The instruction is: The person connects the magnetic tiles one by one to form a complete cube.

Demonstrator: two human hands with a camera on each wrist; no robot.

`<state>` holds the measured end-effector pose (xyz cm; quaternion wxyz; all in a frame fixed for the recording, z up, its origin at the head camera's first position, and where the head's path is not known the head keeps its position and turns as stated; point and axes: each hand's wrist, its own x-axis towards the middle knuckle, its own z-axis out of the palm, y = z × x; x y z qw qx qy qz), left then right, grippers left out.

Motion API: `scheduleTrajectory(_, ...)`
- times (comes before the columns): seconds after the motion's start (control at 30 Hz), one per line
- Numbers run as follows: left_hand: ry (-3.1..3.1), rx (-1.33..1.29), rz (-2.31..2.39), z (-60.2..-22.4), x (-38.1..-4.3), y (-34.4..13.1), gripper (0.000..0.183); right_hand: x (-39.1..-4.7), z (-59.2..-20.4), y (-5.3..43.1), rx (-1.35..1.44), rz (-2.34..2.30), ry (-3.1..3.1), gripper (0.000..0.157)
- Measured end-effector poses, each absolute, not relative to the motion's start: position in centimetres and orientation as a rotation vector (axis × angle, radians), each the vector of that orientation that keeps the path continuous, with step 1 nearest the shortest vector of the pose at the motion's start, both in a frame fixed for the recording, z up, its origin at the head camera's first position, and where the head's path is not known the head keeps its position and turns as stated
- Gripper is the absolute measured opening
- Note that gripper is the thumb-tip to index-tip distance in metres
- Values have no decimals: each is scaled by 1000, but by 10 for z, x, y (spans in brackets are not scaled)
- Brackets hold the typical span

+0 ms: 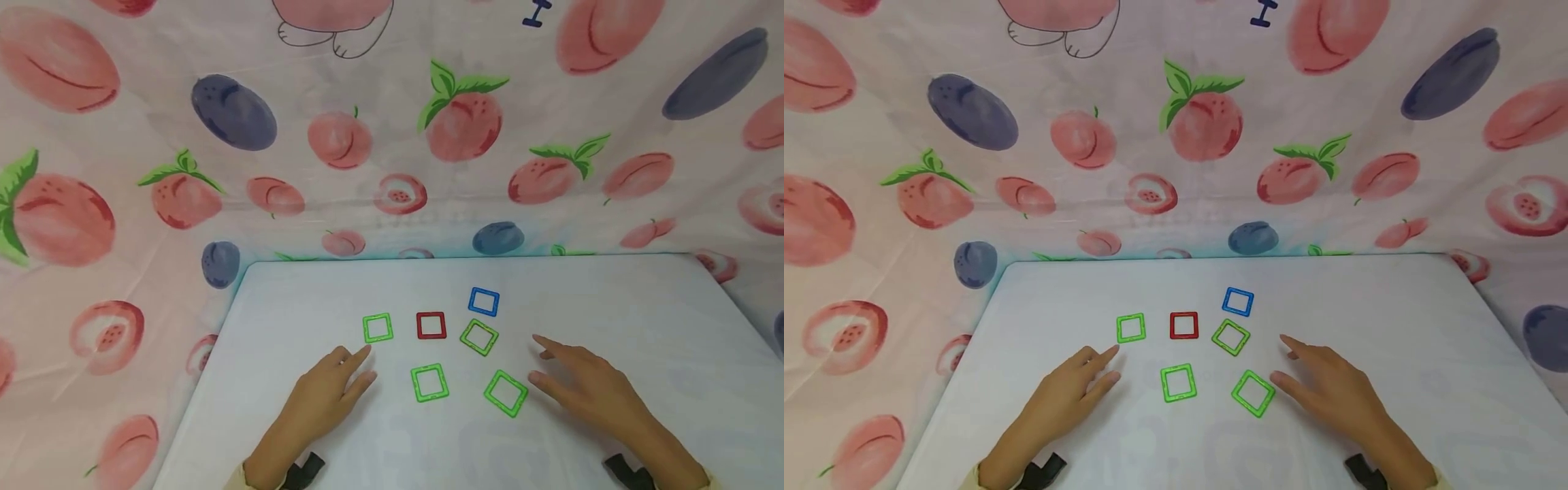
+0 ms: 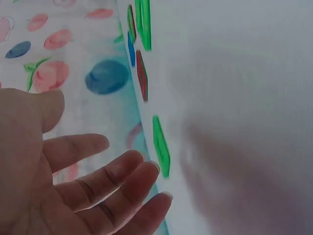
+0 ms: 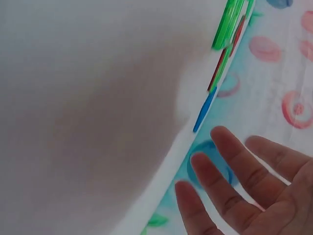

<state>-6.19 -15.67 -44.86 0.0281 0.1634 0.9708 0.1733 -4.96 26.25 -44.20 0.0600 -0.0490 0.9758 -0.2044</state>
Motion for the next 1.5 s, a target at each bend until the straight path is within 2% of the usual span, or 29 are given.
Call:
scheduleTrajectory(0.13,2887,509,680,-456,-65,-142,53,-56,-446,255,-189,-726,2918,57)
scheduleTrajectory(0.3,2791,551,794,-468,-72,-125,49,-64,-453,246,-173,-785,2817,43)
scheduleTrajectory(0.67,2622,596,886,-478,-86,-102,46,-74,-459,238,-97,-849,2652,35)
scheduleTrajectory(0.97,2592,671,845,-478,-95,-92,45,-88,-451,241,-120,-809,2588,40)
scheduleTrajectory(1.5,2469,774,877,-481,-110,-95,45,-90,-459,238,-148,-807,2583,23)
